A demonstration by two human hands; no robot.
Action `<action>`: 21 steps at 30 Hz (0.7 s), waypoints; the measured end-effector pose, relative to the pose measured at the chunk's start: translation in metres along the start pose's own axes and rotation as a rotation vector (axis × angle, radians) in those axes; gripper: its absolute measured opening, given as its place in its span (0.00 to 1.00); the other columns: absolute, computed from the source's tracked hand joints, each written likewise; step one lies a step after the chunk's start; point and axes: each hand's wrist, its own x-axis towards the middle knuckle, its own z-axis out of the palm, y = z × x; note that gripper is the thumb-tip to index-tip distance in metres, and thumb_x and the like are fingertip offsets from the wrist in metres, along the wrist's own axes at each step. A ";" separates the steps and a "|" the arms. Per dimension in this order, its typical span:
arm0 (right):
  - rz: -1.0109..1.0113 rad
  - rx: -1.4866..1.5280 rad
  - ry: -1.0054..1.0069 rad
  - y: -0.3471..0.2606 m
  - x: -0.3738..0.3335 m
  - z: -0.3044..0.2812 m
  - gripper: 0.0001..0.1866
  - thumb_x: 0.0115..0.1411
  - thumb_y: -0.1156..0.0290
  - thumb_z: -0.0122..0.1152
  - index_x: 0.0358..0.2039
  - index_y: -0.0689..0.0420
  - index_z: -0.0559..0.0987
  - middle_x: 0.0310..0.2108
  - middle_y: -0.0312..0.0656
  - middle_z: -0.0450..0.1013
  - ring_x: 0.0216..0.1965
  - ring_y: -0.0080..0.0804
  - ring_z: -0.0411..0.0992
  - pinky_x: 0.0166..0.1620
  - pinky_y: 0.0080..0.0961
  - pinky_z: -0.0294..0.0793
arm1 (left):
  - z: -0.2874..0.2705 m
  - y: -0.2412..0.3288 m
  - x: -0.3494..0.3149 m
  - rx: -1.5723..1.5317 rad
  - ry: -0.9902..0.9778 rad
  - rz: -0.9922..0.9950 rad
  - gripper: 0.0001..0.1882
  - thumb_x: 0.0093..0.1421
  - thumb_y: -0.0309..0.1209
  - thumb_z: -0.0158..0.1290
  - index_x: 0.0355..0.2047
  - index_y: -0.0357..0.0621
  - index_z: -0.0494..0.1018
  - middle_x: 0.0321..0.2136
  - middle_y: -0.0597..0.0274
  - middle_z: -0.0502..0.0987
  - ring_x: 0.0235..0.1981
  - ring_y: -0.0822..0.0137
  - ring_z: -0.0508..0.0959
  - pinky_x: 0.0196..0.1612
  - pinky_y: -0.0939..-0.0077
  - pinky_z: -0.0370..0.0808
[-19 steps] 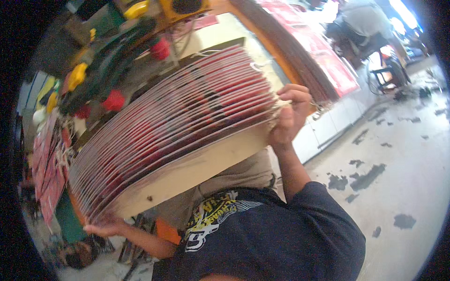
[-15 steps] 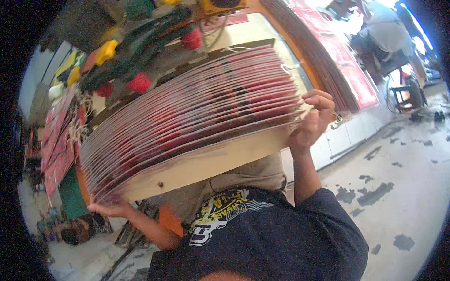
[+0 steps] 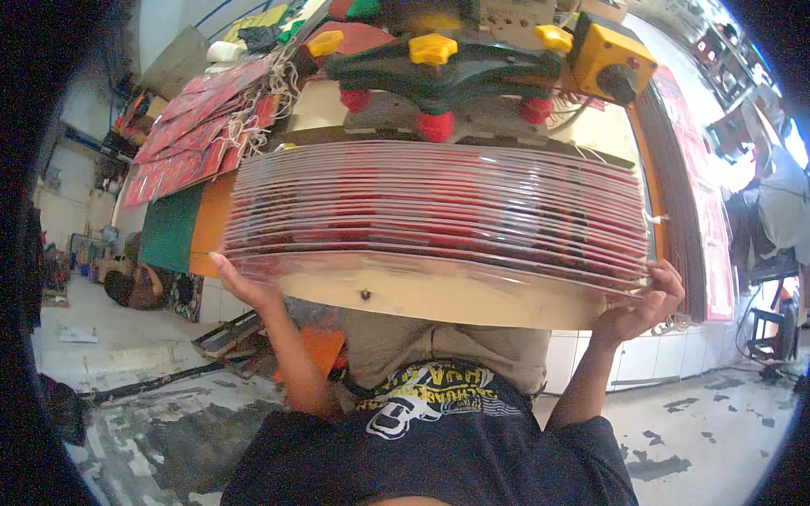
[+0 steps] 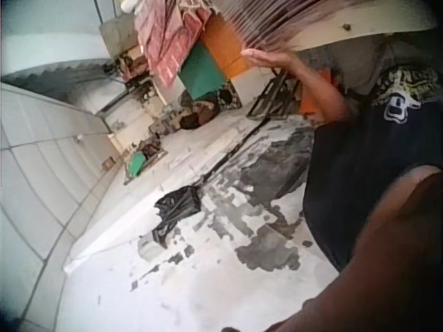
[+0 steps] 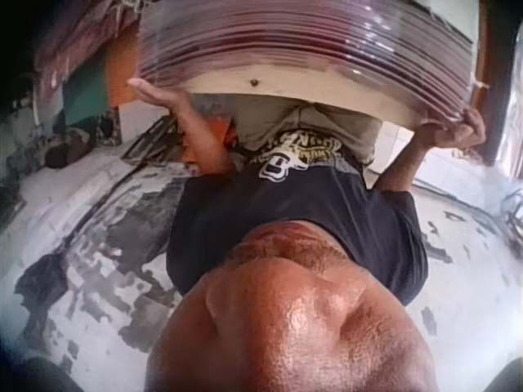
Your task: The person organizes and stacks red paper bags or wrappers at a processing machine, flipping through them by hand and checking the alignment before gathering them into a bundle.
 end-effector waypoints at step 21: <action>-0.090 -0.050 -0.008 0.009 0.002 -0.007 0.22 0.66 0.48 0.42 0.40 0.57 0.64 0.40 0.49 0.64 0.42 0.32 0.62 0.52 0.32 0.59 | 0.003 0.000 0.004 0.016 0.042 -0.179 0.37 0.69 0.59 0.41 0.57 0.32 0.69 0.53 0.47 0.74 0.49 0.54 0.78 0.48 0.59 0.80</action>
